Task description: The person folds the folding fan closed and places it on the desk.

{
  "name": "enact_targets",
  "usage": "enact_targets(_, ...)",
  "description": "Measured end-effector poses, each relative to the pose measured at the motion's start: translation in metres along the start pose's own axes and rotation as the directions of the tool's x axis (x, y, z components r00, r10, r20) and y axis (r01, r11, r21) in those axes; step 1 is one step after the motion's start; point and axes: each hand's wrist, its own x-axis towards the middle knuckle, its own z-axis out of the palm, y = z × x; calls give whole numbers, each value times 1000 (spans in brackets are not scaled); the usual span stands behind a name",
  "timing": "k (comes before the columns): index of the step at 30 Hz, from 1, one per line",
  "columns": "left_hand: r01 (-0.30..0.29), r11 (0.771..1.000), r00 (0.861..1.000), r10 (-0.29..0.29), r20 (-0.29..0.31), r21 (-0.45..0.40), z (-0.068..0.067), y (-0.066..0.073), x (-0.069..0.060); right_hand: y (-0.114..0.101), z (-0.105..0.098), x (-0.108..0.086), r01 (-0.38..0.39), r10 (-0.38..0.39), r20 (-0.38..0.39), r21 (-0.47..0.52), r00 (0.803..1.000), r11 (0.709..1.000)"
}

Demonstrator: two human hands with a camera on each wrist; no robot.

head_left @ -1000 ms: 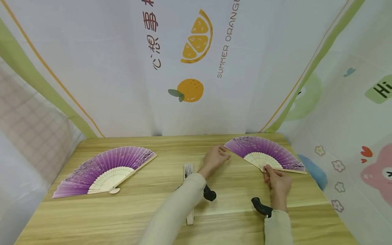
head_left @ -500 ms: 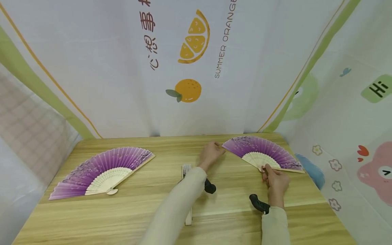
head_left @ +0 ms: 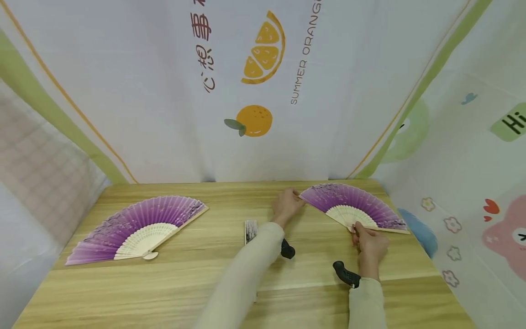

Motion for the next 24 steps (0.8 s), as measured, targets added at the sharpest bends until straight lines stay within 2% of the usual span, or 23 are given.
enact_targets(5,-1,999,999,2,-32,44,11,2,5,0,-3,0,-5,4,-17,-13,1000,1000)
enact_targets(11,35,995,997,-27,-77,94,18,5,7,2,-3,-2,-7,6,20,47,1000,999)
enact_targets(18,44,990,997,-36,-65,131,21,13,11,-1,-4,-3,28,-29,5,56,1000,998)
enact_targets(24,77,990,995,-69,-69,122,20,13,13,-2,-2,-4,13,-16,31,89,999,996)
